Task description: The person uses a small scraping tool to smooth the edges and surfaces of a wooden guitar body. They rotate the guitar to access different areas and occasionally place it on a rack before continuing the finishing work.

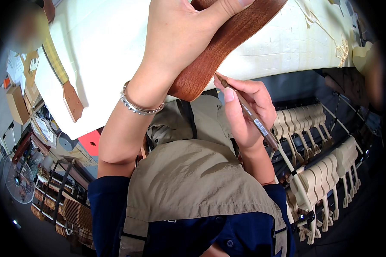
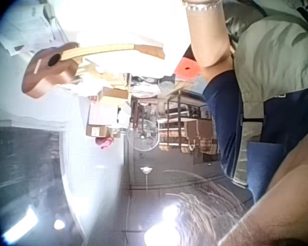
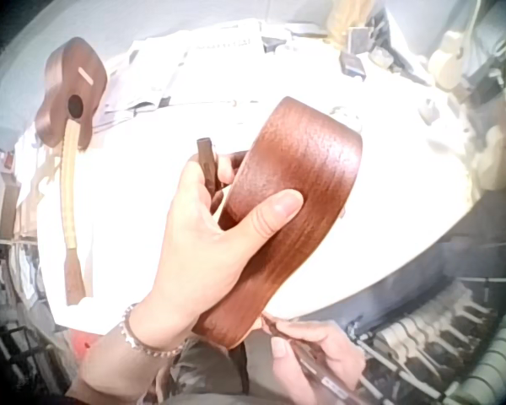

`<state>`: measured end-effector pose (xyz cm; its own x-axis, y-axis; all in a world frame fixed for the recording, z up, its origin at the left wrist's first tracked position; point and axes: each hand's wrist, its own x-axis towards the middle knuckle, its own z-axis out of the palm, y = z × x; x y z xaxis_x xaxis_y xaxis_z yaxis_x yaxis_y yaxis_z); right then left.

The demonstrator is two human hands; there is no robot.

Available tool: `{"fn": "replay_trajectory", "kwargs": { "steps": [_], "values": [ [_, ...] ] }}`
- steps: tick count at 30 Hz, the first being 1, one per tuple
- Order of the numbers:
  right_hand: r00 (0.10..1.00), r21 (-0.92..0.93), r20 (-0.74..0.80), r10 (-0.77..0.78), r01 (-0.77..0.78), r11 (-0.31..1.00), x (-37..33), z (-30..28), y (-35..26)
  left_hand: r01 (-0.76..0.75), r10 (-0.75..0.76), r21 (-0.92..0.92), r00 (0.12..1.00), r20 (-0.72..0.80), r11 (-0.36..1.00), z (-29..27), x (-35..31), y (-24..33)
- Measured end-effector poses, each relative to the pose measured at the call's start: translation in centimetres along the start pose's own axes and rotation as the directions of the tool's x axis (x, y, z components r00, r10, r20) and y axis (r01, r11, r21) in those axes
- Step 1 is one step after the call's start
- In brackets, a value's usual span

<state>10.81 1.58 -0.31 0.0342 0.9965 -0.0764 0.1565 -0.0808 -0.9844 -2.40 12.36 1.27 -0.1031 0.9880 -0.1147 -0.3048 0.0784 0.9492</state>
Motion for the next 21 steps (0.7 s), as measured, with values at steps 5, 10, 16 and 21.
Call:
{"fn": "replay_trajectory", "kwargs": {
  "steps": [5,10,16,21],
  "values": [
    [1.0,-0.025,-0.001,0.002,-0.002,1.0,0.1,0.0,0.0,0.005,-0.005,-0.004,1.0,0.009,1.0,0.0,0.0,0.2],
    [1.0,-0.026,0.019,0.005,-0.004,1.0,-0.1,-0.1,-0.1,0.008,-0.009,0.01,1.0,0.014,1.0,-0.1,0.0,0.1],
    [0.998,-0.075,0.061,-0.015,0.02,0.997,-0.8,-0.1,-0.7,0.01,-0.01,0.007,1.0,0.018,1.0,0.0,0.0,0.1],
    [0.998,0.0,0.057,-0.008,0.008,1.0,-1.5,-0.9,-2.0,-0.083,0.085,0.084,0.996,-0.025,0.993,-0.3,-0.1,-1.0]
  ]
}}
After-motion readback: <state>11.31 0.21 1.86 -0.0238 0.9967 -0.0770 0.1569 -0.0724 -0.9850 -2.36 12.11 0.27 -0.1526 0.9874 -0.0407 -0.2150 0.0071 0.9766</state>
